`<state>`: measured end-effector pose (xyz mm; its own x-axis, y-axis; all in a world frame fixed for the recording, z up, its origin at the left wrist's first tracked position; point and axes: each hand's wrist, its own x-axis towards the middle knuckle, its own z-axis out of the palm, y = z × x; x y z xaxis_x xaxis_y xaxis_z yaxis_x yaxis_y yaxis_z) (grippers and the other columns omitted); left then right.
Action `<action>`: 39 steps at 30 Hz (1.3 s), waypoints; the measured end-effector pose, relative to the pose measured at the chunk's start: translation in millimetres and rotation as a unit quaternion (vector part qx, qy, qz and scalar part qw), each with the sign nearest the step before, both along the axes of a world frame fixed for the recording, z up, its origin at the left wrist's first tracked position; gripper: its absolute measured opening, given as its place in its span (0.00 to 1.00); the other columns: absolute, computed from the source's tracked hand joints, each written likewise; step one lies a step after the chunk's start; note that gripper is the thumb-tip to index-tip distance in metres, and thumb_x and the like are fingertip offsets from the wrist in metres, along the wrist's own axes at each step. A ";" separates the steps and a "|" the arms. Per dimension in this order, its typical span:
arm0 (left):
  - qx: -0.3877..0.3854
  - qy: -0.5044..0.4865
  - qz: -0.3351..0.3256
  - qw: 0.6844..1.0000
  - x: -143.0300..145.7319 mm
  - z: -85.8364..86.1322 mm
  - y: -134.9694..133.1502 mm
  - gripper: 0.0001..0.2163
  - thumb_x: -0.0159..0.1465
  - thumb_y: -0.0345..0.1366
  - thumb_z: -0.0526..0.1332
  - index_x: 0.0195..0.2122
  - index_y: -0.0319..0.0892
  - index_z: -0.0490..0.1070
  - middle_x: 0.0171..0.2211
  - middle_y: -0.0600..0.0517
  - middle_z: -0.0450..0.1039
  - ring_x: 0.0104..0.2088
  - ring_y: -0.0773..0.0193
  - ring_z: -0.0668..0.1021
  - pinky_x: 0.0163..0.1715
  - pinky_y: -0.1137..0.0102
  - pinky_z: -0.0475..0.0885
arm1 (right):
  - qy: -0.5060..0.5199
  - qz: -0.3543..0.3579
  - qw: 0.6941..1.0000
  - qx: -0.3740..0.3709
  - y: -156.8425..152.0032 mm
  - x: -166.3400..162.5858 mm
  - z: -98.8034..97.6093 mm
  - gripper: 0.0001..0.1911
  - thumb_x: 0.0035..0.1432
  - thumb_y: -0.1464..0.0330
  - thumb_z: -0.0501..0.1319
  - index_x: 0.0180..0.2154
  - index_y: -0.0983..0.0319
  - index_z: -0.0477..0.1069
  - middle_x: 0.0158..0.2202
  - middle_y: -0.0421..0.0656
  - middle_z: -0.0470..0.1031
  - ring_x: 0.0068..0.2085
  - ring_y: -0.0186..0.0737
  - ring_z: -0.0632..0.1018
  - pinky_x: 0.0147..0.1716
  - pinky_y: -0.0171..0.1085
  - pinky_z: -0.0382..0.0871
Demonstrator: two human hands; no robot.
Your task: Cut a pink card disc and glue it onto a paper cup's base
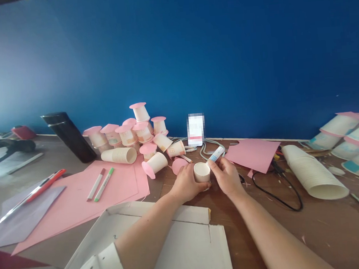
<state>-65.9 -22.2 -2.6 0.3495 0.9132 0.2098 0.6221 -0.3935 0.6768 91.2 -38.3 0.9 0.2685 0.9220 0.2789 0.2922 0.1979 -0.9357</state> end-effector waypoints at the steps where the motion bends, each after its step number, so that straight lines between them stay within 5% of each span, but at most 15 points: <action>1: 0.000 0.000 0.000 1.000 0.1 0.2 -0.2 0.25 0.48 0.48 0.70 0.42 0.42 0.66 0.44 0.44 0.72 0.45 0.49 0.73 0.45 0.59 0.67 | -0.005 -0.005 1.000 -0.003 -0.1 -0.2 0.4 0.21 0.54 0.50 0.63 0.37 0.61 0.73 0.36 0.44 0.79 0.39 0.46 0.77 0.40 0.40 0.68; 20: -0.009 0.005 -0.006 1.000 -0.6 0.6 -1.0 0.26 0.50 0.48 0.69 0.46 0.40 0.67 0.49 0.41 0.69 0.50 0.46 0.71 0.49 0.56 0.67 | 0.069 -0.021 0.997 -0.012 3.7 2.1 -7.1 0.20 0.53 0.51 0.65 0.35 0.62 0.74 0.36 0.44 0.79 0.41 0.45 0.77 0.41 0.38 0.68; 39: -0.030 -0.032 -0.046 0.998 -6.0 3.6 1.0 0.25 0.49 0.44 0.68 0.47 0.41 0.68 0.47 0.43 0.72 0.48 0.49 0.73 0.47 0.58 0.69 | -0.002 0.021 1.000 -0.013 1.5 4.1 0.2 0.20 0.56 0.52 0.63 0.40 0.62 0.75 0.37 0.43 0.79 0.40 0.44 0.76 0.41 0.38 0.67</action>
<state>-72.0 -21.2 1.0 0.4209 0.8889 0.1807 0.5400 -0.4056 0.7375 95.3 -36.8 1.0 0.2287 0.9394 0.2554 0.2873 0.1856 -0.9397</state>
